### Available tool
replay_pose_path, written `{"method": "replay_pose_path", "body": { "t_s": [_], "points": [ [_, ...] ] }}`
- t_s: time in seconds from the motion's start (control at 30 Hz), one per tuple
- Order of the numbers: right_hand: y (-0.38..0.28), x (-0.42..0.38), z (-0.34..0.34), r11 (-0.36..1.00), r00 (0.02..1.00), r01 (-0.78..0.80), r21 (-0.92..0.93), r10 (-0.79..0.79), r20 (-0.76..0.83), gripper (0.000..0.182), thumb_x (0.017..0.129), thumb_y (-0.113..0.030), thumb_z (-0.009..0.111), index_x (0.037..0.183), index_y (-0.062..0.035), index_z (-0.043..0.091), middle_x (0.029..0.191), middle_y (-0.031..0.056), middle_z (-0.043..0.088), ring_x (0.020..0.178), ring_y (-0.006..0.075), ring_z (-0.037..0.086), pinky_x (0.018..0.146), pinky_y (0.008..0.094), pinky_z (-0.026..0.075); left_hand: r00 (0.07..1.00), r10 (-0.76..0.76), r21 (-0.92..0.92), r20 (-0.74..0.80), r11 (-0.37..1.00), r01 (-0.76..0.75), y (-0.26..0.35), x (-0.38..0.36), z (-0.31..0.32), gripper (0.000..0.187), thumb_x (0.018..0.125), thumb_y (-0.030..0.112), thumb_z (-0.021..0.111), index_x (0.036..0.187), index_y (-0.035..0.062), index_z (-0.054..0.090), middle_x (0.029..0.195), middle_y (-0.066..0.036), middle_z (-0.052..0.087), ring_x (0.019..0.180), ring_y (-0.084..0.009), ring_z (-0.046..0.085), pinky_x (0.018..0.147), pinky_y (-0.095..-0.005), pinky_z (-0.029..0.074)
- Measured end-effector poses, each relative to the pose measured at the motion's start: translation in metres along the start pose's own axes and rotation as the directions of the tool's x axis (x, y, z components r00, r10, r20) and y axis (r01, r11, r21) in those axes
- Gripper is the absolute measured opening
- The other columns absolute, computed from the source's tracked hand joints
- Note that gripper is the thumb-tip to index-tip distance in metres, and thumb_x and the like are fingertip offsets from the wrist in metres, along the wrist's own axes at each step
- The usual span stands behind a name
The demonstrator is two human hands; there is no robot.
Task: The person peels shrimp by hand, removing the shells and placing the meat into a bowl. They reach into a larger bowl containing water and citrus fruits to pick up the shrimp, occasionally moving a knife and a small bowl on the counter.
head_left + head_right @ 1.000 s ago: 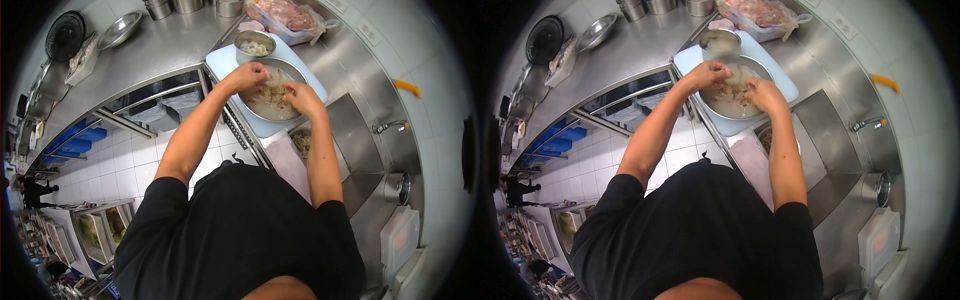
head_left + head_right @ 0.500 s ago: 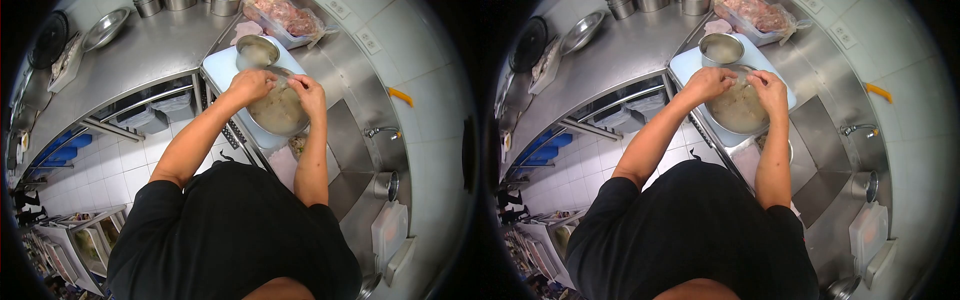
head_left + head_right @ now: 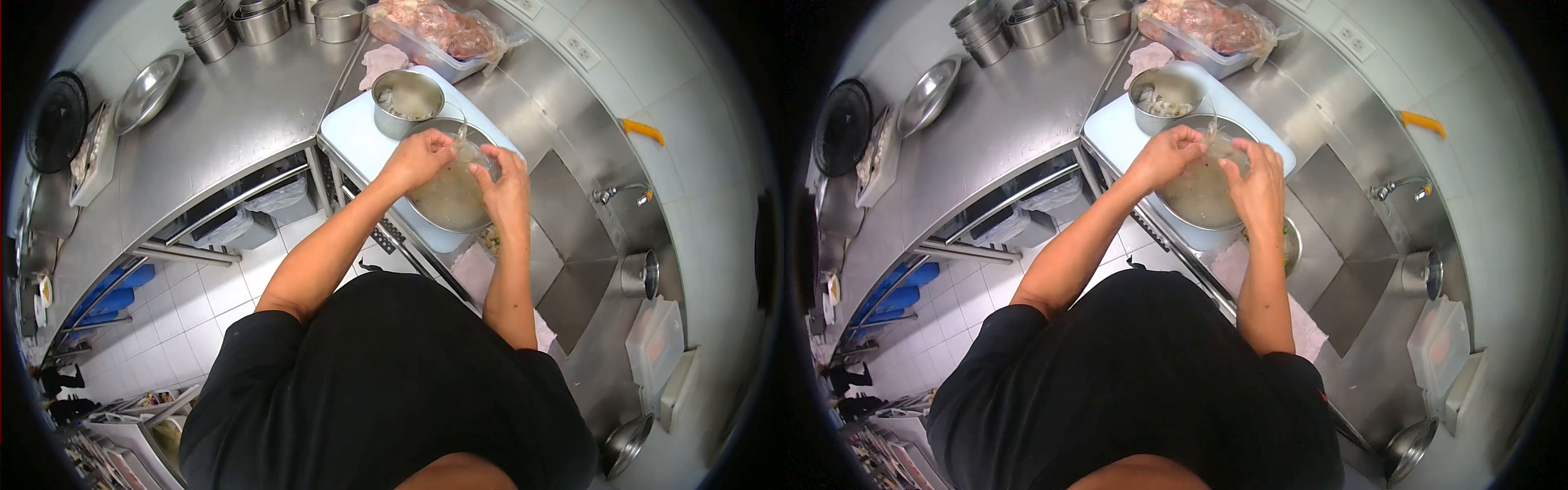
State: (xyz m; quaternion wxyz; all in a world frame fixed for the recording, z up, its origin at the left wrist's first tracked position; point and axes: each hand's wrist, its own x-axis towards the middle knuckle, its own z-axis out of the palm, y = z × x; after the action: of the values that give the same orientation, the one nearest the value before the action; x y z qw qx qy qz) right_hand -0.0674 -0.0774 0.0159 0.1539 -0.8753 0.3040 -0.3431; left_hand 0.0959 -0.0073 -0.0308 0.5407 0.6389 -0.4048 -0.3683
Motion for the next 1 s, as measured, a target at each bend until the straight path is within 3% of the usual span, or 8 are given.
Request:
{"method": "replay_pose_path", "body": {
  "t_s": [0.1,0.2,0.3,0.43,0.67,0.77,0.83,1.0],
  "points": [
    [-0.002,0.001,0.0,0.957,0.97,0.227,-0.178,-0.239,-0.047,0.032,0.082,-0.02,0.072,0.111,-0.0074,0.067,0.101,0.0119,0.07,0.098,0.0309,0.062,0.095,0.042,0.041,0.992,0.125,0.447,0.025,0.886,-0.123,0.019,-0.009,-0.009,0.03,0.089,0.026,0.064,0.109,0.0035,0.064,0.09,-0.011,0.07,0.086,-0.0223,0.067,0.074,-0.0348,0.052],
    [0.012,0.004,0.006,0.976,0.976,0.179,-0.127,-0.16,0.15,0.03,0.083,-0.023,0.071,0.11,-0.0084,0.069,0.1,0.0104,0.071,0.098,0.03,0.063,0.098,0.0447,0.037,0.955,0.287,0.482,0.073,0.829,-0.286,0.026,-0.013,-0.007,0.029,0.085,0.024,0.066,0.106,0.0042,0.065,0.089,-0.015,0.068,0.087,-0.0277,0.067,0.078,-0.0384,0.051],
    [0.009,0.006,0.003,0.999,0.96,0.036,-0.008,-0.033,0.276,0.028,0.086,-0.023,0.07,0.11,-0.008,0.069,0.1,0.0115,0.071,0.094,0.0268,0.065,0.097,0.041,0.04,0.962,0.27,0.397,0.031,0.88,-0.26,0.022,-0.017,-0.006,0.029,0.088,0.025,0.066,0.107,0.0034,0.062,0.09,-0.011,0.069,0.082,-0.0231,0.065,0.076,-0.0353,0.05],
    [0.01,0.004,0.004,0.939,0.93,-0.219,0.265,0.119,0.349,0.026,0.088,-0.024,0.067,0.109,-0.0085,0.069,0.093,0.0126,0.071,0.08,0.0306,0.065,0.08,0.0379,0.048,0.985,0.099,-0.224,0.143,0.972,-0.066,0.018,-0.011,-0.007,0.029,0.092,0.028,0.067,0.107,0.0066,0.055,0.088,-0.002,0.065,0.074,-0.0102,0.057,0.068,-0.0245,0.044],
    [0.029,0.004,-0.003,0.925,0.942,-0.032,0.38,-0.099,0.32,0.024,0.09,-0.022,0.065,0.109,-0.0082,0.068,0.092,0.0116,0.071,0.079,0.0272,0.066,0.077,0.0338,0.05,0.858,-0.036,-0.49,0.512,0.809,0.326,0.02,0.006,-0.024,0.02,0.094,0.025,0.065,0.102,0.0078,0.059,0.073,0.002,0.053,0.066,-0.0092,0.051,0.062,-0.0253,0.043],
    [0.043,-0.001,-0.013,0.945,0.958,0.062,0.321,-0.147,0.247,0.023,0.09,-0.022,0.065,0.108,-0.0083,0.068,0.093,0.01,0.071,0.081,0.0266,0.066,0.079,0.0324,0.05,0.912,-0.1,-0.37,0.397,0.892,0.259,0.016,0.018,-0.026,0.019,0.093,0.025,0.065,0.1,0.0072,0.061,0.076,0.001,0.057,0.068,-0.0112,0.054,0.063,-0.0271,0.046],
    [0.053,-0.01,-0.027,0.957,0.981,0.028,0.29,-0.082,0.173,0.022,0.09,-0.021,0.064,0.107,-0.0085,0.068,0.092,0.0094,0.071,0.082,0.0271,0.066,0.08,0.033,0.05,0.979,-0.019,0.108,0.202,0.994,-0.003,0.012,0.018,-0.023,0.017,0.092,0.021,0.065,0.101,0.0063,0.062,0.08,-0.004,0.063,0.074,-0.0176,0.062,0.069,-0.0315,0.05],
    [0.101,-0.059,-0.051,0.783,0.855,-0.492,0.38,0.517,0.04,0.024,0.089,-0.021,0.065,0.107,-0.0057,0.068,0.093,0.0108,0.071,0.081,0.03,0.066,0.082,0.0377,0.051,0.927,0.137,0.818,0.348,0.439,-0.372,-0.016,0.02,-0.004,0.022,0.086,0.013,0.058,0.106,0.0056,0.065,0.094,-0.02,0.07,0.089,-0.0341,0.068,0.081,-0.0414,0.053]
  ]
}}
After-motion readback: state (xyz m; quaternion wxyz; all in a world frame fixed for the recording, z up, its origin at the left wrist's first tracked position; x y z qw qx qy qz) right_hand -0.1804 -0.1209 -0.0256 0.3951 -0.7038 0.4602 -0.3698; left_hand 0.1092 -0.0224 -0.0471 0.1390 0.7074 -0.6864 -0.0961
